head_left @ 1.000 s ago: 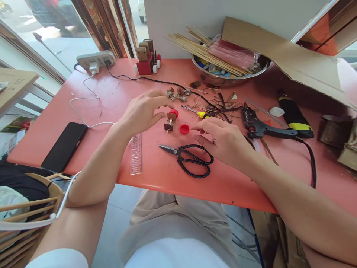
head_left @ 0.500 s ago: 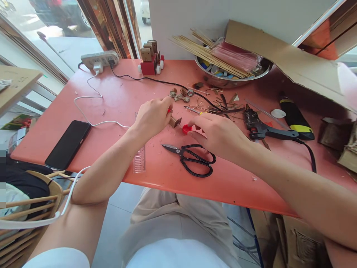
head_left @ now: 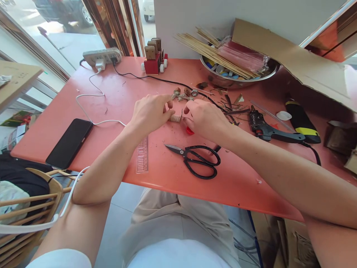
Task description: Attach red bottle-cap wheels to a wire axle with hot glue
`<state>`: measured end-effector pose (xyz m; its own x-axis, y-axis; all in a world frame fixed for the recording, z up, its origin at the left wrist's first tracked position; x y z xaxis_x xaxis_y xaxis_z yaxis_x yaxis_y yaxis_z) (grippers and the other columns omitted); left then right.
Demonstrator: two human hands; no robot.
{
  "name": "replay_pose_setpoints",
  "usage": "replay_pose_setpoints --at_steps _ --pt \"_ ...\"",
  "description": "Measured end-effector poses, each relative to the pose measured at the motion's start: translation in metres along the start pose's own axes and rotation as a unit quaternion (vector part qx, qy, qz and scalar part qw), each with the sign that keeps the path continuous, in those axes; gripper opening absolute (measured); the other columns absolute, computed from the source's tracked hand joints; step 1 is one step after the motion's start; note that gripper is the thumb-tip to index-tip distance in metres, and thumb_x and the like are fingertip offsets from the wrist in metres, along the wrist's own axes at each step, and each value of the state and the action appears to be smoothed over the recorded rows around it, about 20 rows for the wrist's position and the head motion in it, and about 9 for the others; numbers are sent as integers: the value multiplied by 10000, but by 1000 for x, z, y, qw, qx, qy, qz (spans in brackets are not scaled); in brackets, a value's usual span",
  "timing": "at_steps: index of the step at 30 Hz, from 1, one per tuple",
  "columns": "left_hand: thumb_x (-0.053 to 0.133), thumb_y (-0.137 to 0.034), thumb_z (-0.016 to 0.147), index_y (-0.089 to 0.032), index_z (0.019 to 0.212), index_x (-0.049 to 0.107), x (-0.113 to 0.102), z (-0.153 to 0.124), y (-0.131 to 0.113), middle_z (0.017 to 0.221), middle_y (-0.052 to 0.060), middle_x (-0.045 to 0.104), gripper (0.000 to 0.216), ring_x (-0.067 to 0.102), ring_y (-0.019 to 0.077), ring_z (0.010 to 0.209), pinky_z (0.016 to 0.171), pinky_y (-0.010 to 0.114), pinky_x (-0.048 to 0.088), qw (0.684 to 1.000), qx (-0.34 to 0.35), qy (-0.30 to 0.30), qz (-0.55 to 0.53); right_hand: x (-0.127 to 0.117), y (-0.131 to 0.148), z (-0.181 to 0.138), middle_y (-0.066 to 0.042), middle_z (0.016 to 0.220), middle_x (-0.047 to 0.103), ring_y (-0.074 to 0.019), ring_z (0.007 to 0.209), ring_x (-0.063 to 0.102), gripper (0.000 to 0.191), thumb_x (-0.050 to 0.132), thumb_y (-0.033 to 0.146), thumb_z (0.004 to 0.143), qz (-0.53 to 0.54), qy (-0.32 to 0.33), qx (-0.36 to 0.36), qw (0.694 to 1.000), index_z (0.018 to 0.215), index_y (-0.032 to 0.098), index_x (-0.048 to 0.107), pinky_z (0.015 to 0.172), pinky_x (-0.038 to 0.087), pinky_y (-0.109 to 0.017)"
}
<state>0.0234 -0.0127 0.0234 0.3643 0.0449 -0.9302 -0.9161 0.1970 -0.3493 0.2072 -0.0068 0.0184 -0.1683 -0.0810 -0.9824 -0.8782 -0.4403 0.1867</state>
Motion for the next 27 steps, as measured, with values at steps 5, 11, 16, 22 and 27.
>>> replay_pose_setpoints --at_steps 5,11,16,22,27 --pt "741 -325 913 -306 1212 826 -6 5 18 1222 33 844 311 756 293 1175 1088 459 558 996 70 24 -54 5 -4 6 -178 1129 801 -352 1004 740 243 605 133 906 16 -8 -9 1000 1049 164 799 787 491 -399" --pt "783 -316 848 -306 1164 846 3 13 31 1224 18 857 322 733 327 1267 1305 580 366 994 90 55 -36 5 -5 7 -166 1109 804 -338 983 733 307 552 146 930 8 0 -17 1000 1057 163 831 776 471 -395" --pt "775 -306 835 -324 1197 833 5 12 30 1229 6 854 366 723 317 1288 1354 610 299 994 91 52 -42 4 -4 7 -183 1100 795 -335 977 725 313 546 144 939 10 0 -26 1000 1077 145 826 770 447 -392" --pt "755 -292 877 -336 1165 837 9 4 12 1247 14 845 302 663 339 1402 1405 699 146 994 105 15 -30 -1 -9 0 -175 1138 792 -325 1015 726 267 627 177 935 32 -4 -8 999 1152 139 778 816 468 -381" --pt "659 -225 920 -322 928 821 16 0 -1 1055 1 857 190 687 296 1330 1396 644 265 992 124 15 -20 -4 -25 -15 -160 1089 800 -305 982 732 228 672 261 957 60 -22 -40 997 1131 151 770 861 532 -397"
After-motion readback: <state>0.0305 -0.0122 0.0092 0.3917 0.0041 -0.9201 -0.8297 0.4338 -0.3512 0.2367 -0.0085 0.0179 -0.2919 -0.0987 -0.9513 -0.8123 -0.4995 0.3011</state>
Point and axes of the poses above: each hand's wrist, its own z-axis towards the middle knuckle, its own x-axis out of the palm, y = z × x, the point moved 1 cm from there along z, towards the middle knuckle
